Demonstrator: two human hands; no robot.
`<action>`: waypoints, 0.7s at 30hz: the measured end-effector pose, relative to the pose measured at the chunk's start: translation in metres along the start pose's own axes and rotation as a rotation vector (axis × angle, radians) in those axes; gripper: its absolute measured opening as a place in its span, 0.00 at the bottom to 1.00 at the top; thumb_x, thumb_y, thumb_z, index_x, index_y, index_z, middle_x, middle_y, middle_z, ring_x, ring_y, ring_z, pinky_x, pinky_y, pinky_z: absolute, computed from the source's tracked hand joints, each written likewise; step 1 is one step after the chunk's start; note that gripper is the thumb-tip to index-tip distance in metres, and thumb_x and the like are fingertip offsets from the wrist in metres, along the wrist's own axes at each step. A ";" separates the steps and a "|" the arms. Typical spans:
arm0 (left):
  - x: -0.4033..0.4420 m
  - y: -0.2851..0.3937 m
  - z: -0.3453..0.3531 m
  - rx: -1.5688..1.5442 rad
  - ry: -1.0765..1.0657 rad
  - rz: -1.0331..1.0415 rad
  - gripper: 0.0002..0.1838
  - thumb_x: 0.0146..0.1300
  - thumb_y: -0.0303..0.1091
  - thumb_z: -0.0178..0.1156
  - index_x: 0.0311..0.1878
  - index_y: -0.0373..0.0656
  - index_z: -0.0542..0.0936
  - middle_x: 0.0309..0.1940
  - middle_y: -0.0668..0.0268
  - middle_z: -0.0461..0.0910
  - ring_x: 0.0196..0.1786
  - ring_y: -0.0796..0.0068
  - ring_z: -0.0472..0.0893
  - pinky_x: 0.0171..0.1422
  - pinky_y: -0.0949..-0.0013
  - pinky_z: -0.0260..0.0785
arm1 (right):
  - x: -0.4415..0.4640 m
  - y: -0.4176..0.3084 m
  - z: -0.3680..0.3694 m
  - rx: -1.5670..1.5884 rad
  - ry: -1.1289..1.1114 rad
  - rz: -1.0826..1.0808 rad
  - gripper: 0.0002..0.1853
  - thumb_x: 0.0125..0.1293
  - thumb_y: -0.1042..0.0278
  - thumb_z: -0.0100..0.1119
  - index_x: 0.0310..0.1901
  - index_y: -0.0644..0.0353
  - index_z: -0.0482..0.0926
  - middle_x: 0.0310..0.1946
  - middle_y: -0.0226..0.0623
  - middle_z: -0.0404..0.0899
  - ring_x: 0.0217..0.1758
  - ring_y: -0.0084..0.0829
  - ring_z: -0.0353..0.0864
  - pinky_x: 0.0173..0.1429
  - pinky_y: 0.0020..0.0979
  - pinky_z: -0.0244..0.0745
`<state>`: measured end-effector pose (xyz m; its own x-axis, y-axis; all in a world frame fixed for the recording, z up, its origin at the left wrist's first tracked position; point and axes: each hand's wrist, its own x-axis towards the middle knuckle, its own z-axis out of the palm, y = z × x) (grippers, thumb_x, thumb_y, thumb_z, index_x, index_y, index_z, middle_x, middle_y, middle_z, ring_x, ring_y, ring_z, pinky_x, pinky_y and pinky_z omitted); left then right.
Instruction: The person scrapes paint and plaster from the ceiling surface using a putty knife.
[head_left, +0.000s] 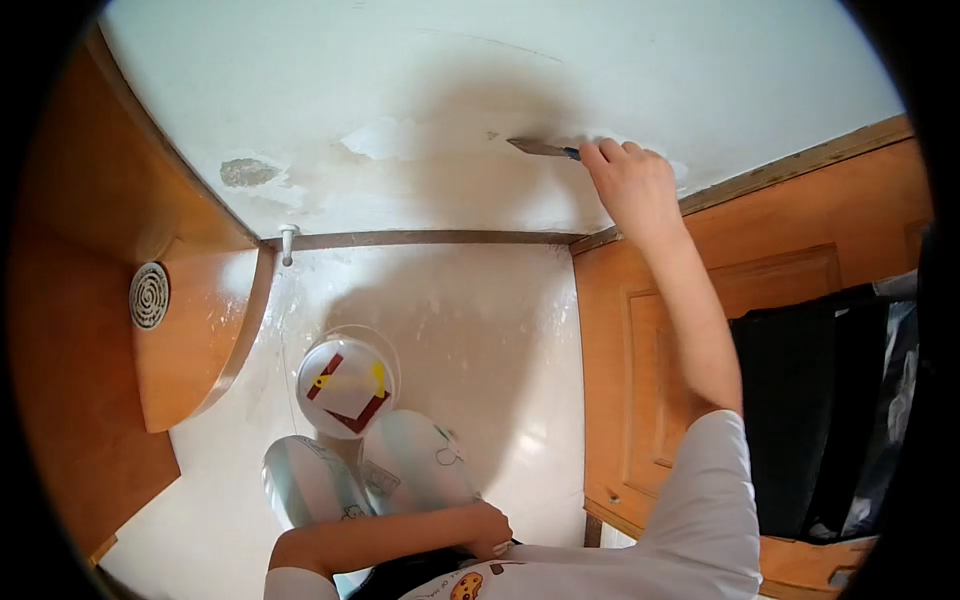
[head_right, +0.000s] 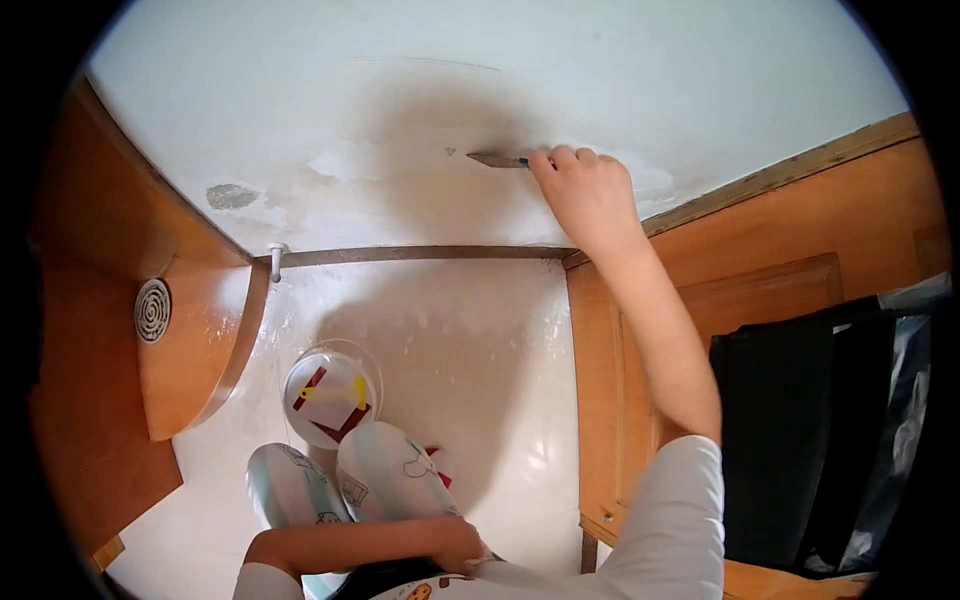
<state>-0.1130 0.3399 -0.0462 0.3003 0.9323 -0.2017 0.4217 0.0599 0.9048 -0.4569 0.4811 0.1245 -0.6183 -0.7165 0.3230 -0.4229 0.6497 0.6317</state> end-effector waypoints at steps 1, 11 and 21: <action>0.002 -0.014 0.007 -0.010 0.037 0.011 0.16 0.48 0.42 0.55 0.31 0.39 0.80 0.31 0.53 0.80 0.37 0.54 0.79 0.40 0.57 0.72 | 0.004 -0.002 0.000 -0.014 0.021 -0.039 0.04 0.44 0.72 0.56 0.23 0.53 0.71 0.17 0.27 0.68 0.20 0.26 0.72 0.20 0.28 0.67; -0.006 -0.013 0.050 0.103 0.011 0.163 0.13 0.52 0.39 0.53 0.33 0.40 0.80 0.32 0.57 0.80 0.40 0.57 0.79 0.42 0.58 0.71 | 0.023 -0.012 0.002 -0.207 -0.148 -0.197 0.05 0.40 0.75 0.55 0.16 0.54 0.69 0.09 0.28 0.69 0.14 0.26 0.73 0.17 0.28 0.62; 0.014 -0.005 0.091 0.147 -0.036 0.103 0.12 0.55 0.38 0.49 0.31 0.44 0.80 0.32 0.58 0.80 0.39 0.59 0.80 0.38 0.56 0.70 | 0.039 -0.016 0.013 -0.272 -0.117 -0.213 0.03 0.46 0.72 0.54 0.20 0.54 0.71 0.11 0.29 0.72 0.17 0.28 0.76 0.18 0.27 0.66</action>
<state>-0.0330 0.3200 -0.0881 0.3776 0.9173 -0.1264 0.5065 -0.0903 0.8575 -0.4826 0.4461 0.1180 -0.6137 -0.7842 0.0915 -0.3680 0.3866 0.8457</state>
